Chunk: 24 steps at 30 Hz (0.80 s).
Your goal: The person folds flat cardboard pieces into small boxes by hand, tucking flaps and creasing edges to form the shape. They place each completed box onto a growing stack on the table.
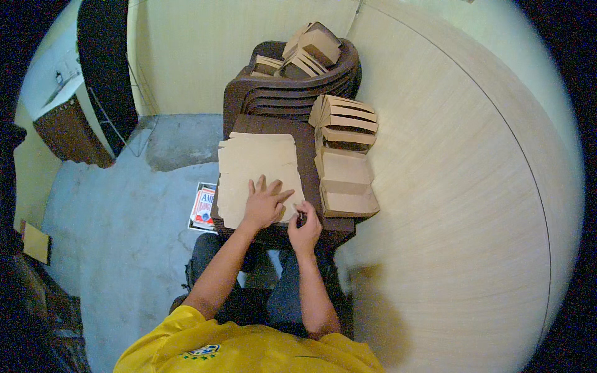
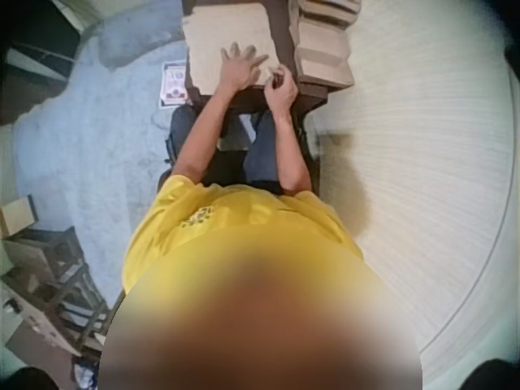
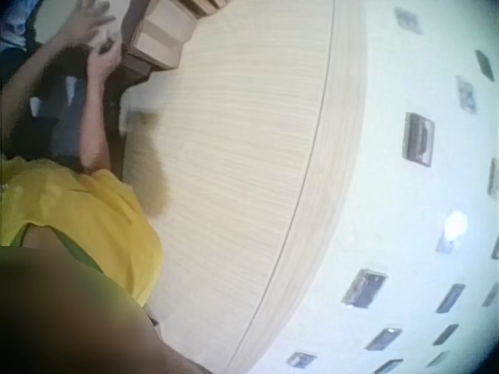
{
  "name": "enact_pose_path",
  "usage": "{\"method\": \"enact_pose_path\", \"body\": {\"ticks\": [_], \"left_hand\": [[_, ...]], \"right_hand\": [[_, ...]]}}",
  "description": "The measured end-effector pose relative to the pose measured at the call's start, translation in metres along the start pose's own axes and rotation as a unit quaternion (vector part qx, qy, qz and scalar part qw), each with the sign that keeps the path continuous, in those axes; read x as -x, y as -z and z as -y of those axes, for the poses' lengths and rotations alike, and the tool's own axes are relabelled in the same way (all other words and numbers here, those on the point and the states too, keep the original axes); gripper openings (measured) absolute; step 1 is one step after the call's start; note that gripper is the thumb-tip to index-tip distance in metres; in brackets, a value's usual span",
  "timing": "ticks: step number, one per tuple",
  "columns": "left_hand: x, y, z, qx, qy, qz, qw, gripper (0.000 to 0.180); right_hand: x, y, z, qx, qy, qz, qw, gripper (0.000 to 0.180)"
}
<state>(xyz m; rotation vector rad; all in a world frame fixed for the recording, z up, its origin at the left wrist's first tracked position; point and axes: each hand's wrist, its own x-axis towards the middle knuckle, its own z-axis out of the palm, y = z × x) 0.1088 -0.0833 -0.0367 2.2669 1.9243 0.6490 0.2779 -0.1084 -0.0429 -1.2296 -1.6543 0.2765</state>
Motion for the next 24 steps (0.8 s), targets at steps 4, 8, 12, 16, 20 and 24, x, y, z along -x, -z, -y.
{"method": "enact_pose_path", "body": {"ticks": [4, 8, 12, 16, 20, 24], "left_hand": [[-0.008, -0.004, 0.030, 0.076, -0.029, 0.014, 0.997, 0.046], [-0.015, -0.003, 0.037, 0.074, -0.022, 0.043, 0.996, 0.051], [-0.011, -0.001, 0.037, 0.054, -0.044, 0.032, 0.997, 0.061], [-0.013, -0.007, 0.042, 0.043, -0.057, 0.043, 0.997, 0.064], [-0.014, -0.010, 0.047, 0.047, -0.064, 0.057, 0.995, 0.065], [-0.013, 0.005, 0.042, 0.071, -0.059, 0.078, 0.993, 0.061]], "right_hand": [[0.014, 0.003, 0.014, -0.005, 0.086, 0.105, 0.991, 0.045], [0.017, -0.001, 0.019, -0.052, 0.105, 0.137, 0.984, 0.045], [0.005, 0.001, 0.007, -0.200, -0.016, 0.047, 0.979, 0.037], [-0.021, 0.003, -0.010, -0.016, -0.083, 0.138, 0.987, 0.028], [-0.046, -0.006, -0.018, 0.012, -0.069, 0.172, 0.983, 0.020], [-0.051, -0.013, -0.015, 0.105, -0.068, 0.143, 0.982, 0.031]]}}
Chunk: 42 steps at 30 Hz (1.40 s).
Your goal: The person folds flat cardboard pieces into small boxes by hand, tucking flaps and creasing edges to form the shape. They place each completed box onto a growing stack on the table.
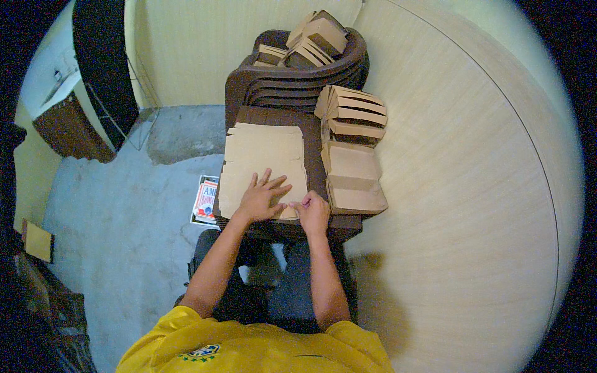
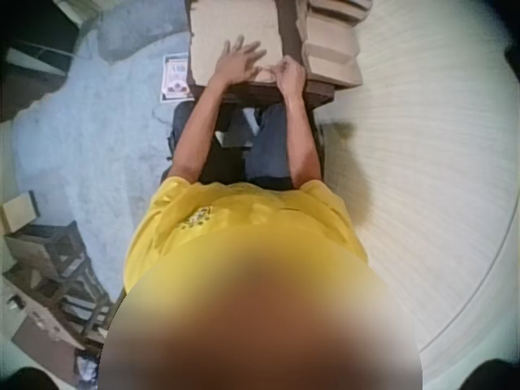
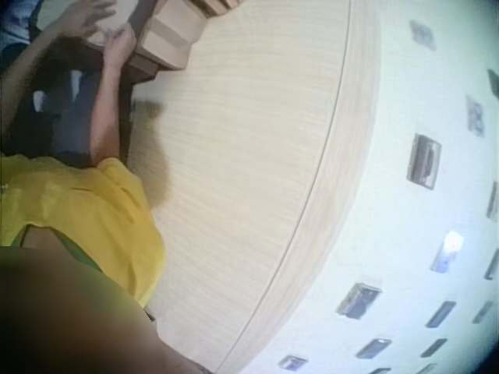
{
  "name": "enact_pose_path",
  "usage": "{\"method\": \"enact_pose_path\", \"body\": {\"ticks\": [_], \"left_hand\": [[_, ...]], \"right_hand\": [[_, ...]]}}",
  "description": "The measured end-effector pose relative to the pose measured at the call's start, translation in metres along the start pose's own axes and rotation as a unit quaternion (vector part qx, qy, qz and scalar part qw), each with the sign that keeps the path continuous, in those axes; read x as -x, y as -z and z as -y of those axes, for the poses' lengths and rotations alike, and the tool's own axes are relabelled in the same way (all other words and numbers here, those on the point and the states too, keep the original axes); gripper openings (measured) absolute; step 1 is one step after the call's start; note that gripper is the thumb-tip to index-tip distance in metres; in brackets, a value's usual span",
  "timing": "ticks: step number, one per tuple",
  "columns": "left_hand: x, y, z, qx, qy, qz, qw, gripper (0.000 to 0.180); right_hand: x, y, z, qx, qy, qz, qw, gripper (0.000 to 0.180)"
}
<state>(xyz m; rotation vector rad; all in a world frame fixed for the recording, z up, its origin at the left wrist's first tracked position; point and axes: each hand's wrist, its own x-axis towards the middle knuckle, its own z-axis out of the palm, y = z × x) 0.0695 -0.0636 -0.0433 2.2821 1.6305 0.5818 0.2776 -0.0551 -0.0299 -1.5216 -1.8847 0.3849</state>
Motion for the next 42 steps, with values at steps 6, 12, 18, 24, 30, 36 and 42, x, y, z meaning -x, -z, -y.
{"method": "enact_pose_path", "body": {"ticks": [6, 12, 18, 24, 30, 36, 42], "left_hand": [[-0.011, 0.019, -0.038, -0.038, 0.163, 0.013, 0.986, 0.049], [-0.001, 0.014, -0.037, 0.003, 0.117, -0.147, 0.982, 0.055], [-0.001, 0.017, -0.024, 0.065, 0.102, -0.124, 0.985, 0.078], [0.000, 0.013, -0.027, 0.029, 0.074, -0.206, 0.975, 0.080], [-0.003, 0.010, -0.013, 0.083, 0.078, -0.135, 0.984, 0.077], [0.000, 0.004, -0.004, 0.060, 0.047, -0.136, 0.988, 0.075], [0.002, 0.001, -0.003, 0.008, 0.028, -0.127, 0.991, 0.080]], "right_hand": [[-0.021, -0.005, 0.024, -0.016, -0.090, -0.003, 0.996, 0.037], [-0.045, -0.009, 0.058, 0.189, -0.093, 0.110, 0.971, 0.038], [-0.059, -0.019, 0.063, 0.162, -0.172, 0.090, 0.967, 0.039], [-0.066, -0.023, 0.063, -0.020, -0.115, 0.100, 0.988, 0.043], [-0.037, -0.016, 0.060, 0.038, -0.038, 0.179, 0.982, 0.061], [0.008, 0.000, 0.051, 0.062, -0.007, 0.245, 0.967, 0.078], [-0.027, -0.018, 0.072, 0.101, -0.076, 0.282, 0.951, 0.092]]}}
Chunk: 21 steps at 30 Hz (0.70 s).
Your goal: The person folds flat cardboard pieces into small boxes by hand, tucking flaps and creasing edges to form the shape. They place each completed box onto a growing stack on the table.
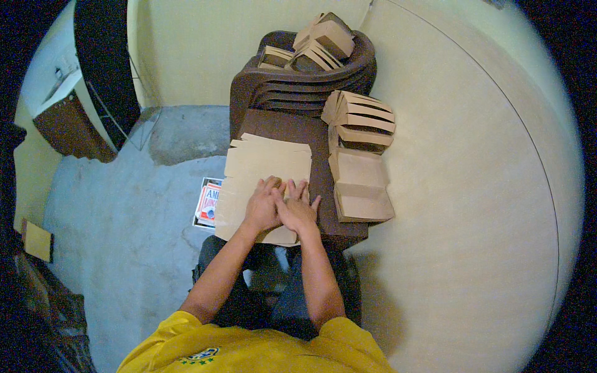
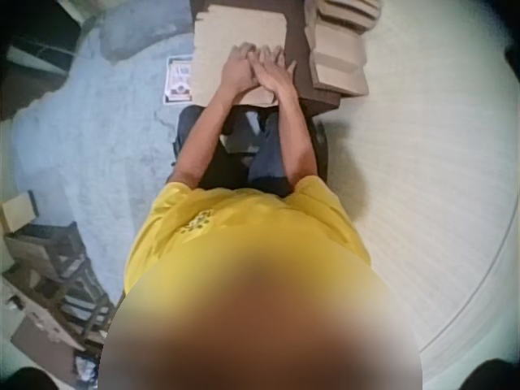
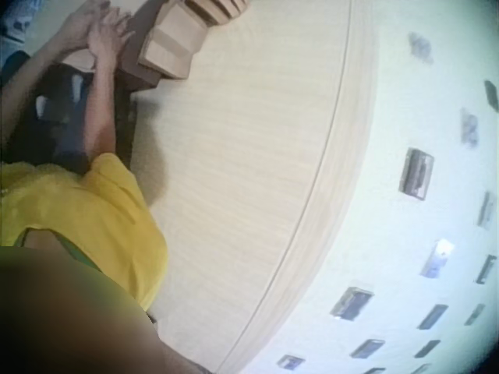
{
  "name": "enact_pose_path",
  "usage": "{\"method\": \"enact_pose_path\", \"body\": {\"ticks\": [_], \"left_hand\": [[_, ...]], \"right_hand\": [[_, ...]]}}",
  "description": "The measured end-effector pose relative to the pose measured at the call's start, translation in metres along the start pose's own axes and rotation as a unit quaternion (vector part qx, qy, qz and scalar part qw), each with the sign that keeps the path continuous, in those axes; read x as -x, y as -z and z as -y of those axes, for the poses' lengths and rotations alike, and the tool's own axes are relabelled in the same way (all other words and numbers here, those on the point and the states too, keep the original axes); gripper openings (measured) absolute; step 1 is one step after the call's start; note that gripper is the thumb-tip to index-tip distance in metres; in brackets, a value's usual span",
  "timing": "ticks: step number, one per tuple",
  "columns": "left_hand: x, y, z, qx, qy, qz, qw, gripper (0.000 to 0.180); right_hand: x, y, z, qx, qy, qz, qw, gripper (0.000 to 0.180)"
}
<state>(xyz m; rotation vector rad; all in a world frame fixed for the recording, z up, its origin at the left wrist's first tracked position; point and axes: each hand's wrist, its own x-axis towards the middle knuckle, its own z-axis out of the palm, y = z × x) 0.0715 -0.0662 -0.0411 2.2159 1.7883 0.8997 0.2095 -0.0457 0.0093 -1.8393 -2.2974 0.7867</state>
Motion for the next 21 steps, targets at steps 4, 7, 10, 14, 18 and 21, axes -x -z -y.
{"method": "enact_pose_path", "body": {"ticks": [4, 7, 10, 14, 18, 21], "left_hand": [[-0.001, 0.017, -0.013, -0.033, 0.004, -0.012, 0.999, 0.071], [-0.026, 0.032, -0.018, -0.014, 0.101, 0.126, 0.987, 0.056], [-0.057, 0.029, -0.017, -0.044, 0.145, 0.112, 0.982, 0.043], [-0.057, -0.003, -0.008, -0.084, 0.073, -0.008, 0.994, 0.052], [-0.053, -0.031, 0.008, -0.085, 0.087, -0.026, 0.992, 0.072], [-0.058, -0.035, 0.020, -0.036, 0.095, -0.025, 0.995, 0.076]], "right_hand": [[-0.023, 0.010, -0.003, -0.046, 0.010, -0.041, 0.998, 0.095], [-0.041, 0.032, -0.022, -0.167, 0.056, -0.162, 0.971, 0.088], [-0.063, 0.032, -0.022, -0.058, 0.054, -0.173, 0.982, 0.087], [-0.089, 0.028, -0.019, -0.035, 0.028, -0.150, 0.988, 0.082], [-0.107, 0.029, -0.021, -0.142, -0.044, -0.201, 0.968, 0.060], [-0.106, 0.022, -0.025, -0.219, 0.048, -0.169, 0.960, 0.042]]}}
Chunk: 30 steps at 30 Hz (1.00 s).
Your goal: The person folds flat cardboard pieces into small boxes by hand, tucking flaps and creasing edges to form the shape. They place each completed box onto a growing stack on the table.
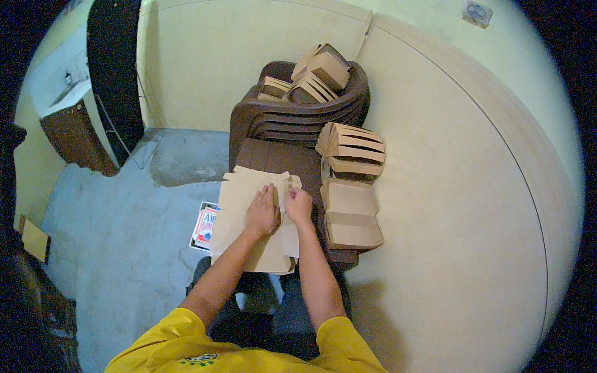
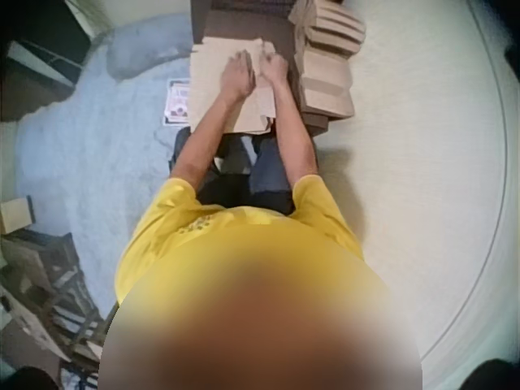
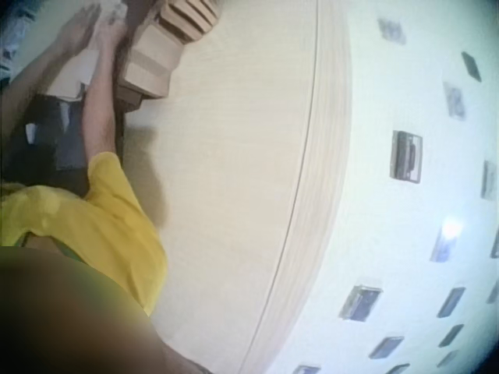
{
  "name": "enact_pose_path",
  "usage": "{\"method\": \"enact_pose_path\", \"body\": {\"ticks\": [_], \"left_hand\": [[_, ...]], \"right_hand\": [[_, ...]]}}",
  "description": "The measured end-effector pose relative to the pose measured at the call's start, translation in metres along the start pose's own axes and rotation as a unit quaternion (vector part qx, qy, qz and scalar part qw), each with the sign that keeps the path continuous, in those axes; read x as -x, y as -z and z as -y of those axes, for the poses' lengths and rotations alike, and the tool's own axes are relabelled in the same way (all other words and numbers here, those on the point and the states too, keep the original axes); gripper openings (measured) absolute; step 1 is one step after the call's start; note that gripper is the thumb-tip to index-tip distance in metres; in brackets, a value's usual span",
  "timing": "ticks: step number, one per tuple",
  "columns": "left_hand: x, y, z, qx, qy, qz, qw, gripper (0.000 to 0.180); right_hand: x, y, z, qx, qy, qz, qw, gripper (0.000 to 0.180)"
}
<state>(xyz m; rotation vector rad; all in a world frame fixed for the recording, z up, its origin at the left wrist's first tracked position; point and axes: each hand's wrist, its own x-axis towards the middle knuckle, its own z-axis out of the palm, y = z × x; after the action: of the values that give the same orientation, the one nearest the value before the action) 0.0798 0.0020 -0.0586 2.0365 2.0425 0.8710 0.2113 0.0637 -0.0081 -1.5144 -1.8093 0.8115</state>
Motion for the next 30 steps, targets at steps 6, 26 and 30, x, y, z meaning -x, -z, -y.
{"method": "enact_pose_path", "body": {"ticks": [6, 26, 30], "left_hand": [[-0.003, 0.009, 0.012, 0.041, -0.040, -0.002, 0.998, 0.066], [-0.003, 0.021, 0.009, -0.015, -0.052, 0.043, 0.998, 0.063], [-0.001, 0.023, 0.008, -0.004, -0.046, 0.038, 0.998, 0.063]], "right_hand": [[0.020, -0.016, 0.001, 0.172, 0.118, 0.080, 0.975, 0.048], [-0.035, -0.013, -0.003, 0.201, 0.099, 0.003, 0.975, 0.053], [-0.060, -0.017, -0.007, 0.186, 0.144, -0.041, 0.971, 0.041]]}}
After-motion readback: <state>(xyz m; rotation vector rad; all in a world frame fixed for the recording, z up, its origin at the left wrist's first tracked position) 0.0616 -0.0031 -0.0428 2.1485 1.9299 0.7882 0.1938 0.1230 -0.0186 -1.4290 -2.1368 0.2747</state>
